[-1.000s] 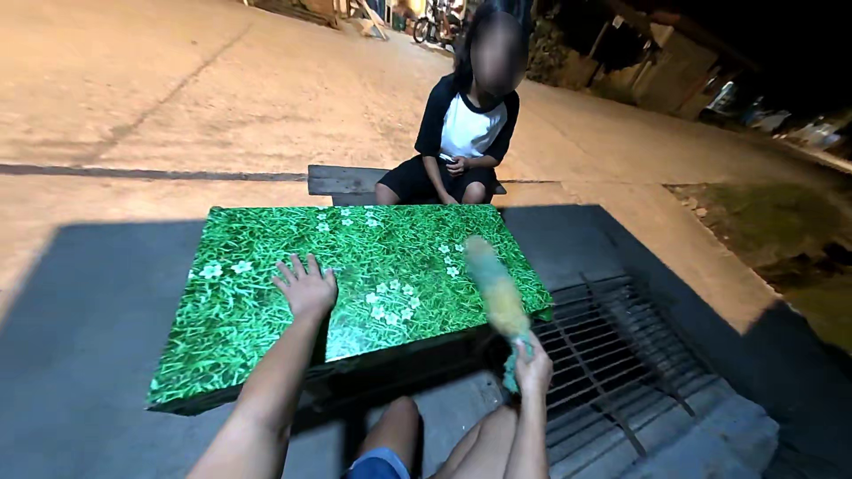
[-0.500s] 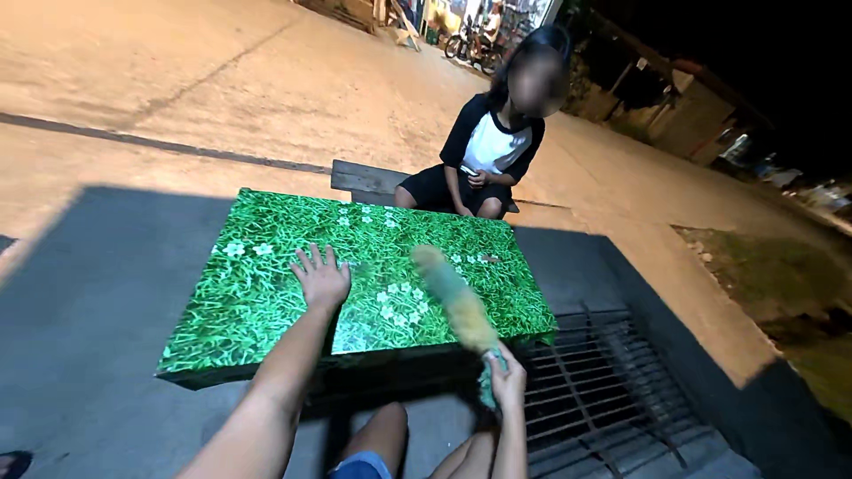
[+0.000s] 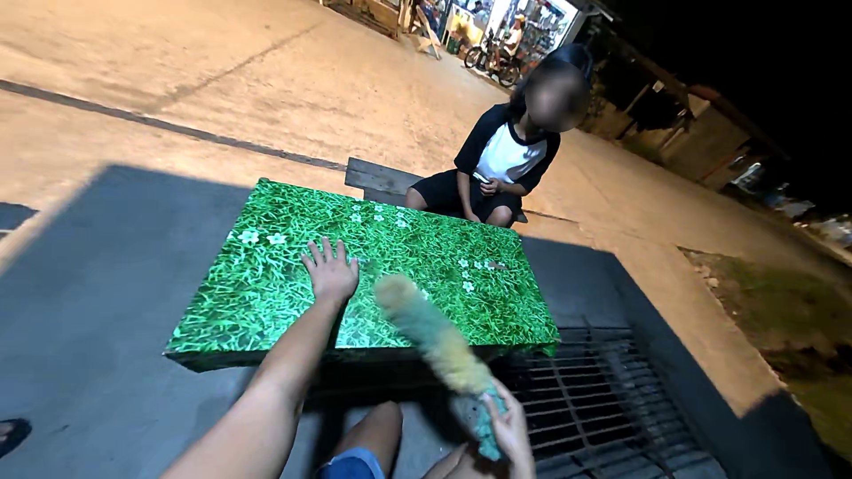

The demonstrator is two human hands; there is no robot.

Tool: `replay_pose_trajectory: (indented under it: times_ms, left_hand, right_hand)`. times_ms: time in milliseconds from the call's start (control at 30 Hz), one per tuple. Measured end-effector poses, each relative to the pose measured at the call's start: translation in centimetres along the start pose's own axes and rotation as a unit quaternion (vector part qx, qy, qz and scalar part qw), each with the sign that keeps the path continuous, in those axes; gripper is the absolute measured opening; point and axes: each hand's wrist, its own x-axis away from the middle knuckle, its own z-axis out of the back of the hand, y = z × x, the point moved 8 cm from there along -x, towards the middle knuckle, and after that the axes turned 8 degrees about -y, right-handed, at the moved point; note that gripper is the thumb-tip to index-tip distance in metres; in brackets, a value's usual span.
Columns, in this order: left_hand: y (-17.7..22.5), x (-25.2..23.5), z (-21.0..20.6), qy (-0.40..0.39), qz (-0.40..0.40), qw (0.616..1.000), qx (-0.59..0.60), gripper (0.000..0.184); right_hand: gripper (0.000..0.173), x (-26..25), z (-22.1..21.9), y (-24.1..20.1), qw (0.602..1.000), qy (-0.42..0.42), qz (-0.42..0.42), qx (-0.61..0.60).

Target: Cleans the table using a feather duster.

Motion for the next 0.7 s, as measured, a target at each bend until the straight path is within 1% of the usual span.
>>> replay_pose_trajectory:
  times_ms: [33, 67, 100, 133, 200, 233, 267, 300, 333, 400, 467, 500, 533, 567, 600, 633, 700]
  left_hand:
    - [0.1, 0.1, 0.3, 0.001, 0.000, 1.000, 0.000, 0.068]
    - [0.2, 0.2, 0.5, 0.003, -0.002, 1.000, 0.005, 0.067]
    - [0.4, 0.3, 0.7, 0.004, -0.005, 1.000, 0.014, 0.067]
    - [0.4, 0.3, 0.8, 0.003, -0.005, 1.000, 0.021, 0.067]
    - [0.4, 0.2, 0.6, 0.000, 0.000, 1.000, 0.021, 0.067]
    - [0.4, 0.2, 0.6, 0.000, 0.004, 1.000, 0.020, 0.067]
    - [0.4, 0.2, 0.7, 0.001, 0.005, 1.000, 0.019, 0.067]
    - [0.4, 0.3, 0.8, 0.001, 0.007, 1.000, 0.017, 0.067]
    - [0.4, 0.3, 0.9, 0.000, 0.008, 1.000, 0.016, 0.067]
    - [0.4, 0.3, 1.0, -0.002, 0.011, 1.000, 0.011, 0.067]
    - [0.4, 0.4, 0.9, -0.004, 0.012, 1.000, 0.008, 0.067]
    - [0.4, 0.4, 0.9, -0.005, 0.011, 1.000, 0.008, 0.067]
    - [0.3, 0.4, 0.9, -0.006, 0.011, 1.000, 0.007, 0.067]
    - [0.3, 0.4, 0.9, -0.009, 0.011, 1.000, 0.005, 0.068]
    - [0.3, 0.5, 1.0, -0.011, 0.010, 1.000, 0.005, 0.068]
    - [0.3, 0.5, 1.1, -0.014, 0.009, 1.000, 0.010, 0.068]
    - [0.2, 0.5, 1.0, -0.015, 0.009, 1.000, 0.008, 0.067]
  right_hand:
    - [0.039, 0.2, 2.6, 1.4, 0.995, 0.092, -0.034, -0.006]
    - [0.040, 0.5, 4.8, 2.7, 0.982, 0.178, -0.065, -0.023]
    - [0.044, 0.8, 6.6, 3.9, 0.964, 0.245, -0.091, -0.044]
    - [0.048, 1.0, 7.9, 4.7, 0.948, 0.293, -0.108, -0.063]
    - [0.055, 1.0, 9.0, 4.8, 0.929, 0.344, -0.116, -0.069]
    - [0.056, 0.9, 8.7, 4.4, 0.929, 0.347, -0.112, -0.059]
    - [0.055, 0.8, 7.6, 3.8, 0.937, 0.332, -0.101, -0.045]
    - [0.055, 0.7, 6.0, 2.9, 0.951, 0.298, -0.081, -0.028]
    - [0.054, 0.5, 3.8, 1.9, 0.967, 0.247, -0.054, -0.011]
    - [0.053, 0.4, -1.3, -0.2, 0.994, 0.105, -0.006, -0.006]
    - [0.054, 0.8, -5.7, -2.3, 0.998, -0.042, 0.029, -0.039]
    - [0.052, 0.9, -6.8, -3.1, 0.994, -0.091, 0.040, -0.055]
    - [0.049, 0.9, -6.9, -3.5, 0.991, -0.109, 0.050, -0.065]
    - [0.046, 0.7, -6.2, -3.4, 0.991, -0.097, 0.057, -0.069]
    - [0.044, 0.4, -4.9, -3.0, 0.994, -0.066, 0.052, -0.070]
    - [0.041, 0.1, -3.2, -2.2, 0.997, -0.018, 0.031, -0.063]
    - [0.039, -0.5, 0.9, 0.1, 0.993, 0.116, -0.036, -0.010]
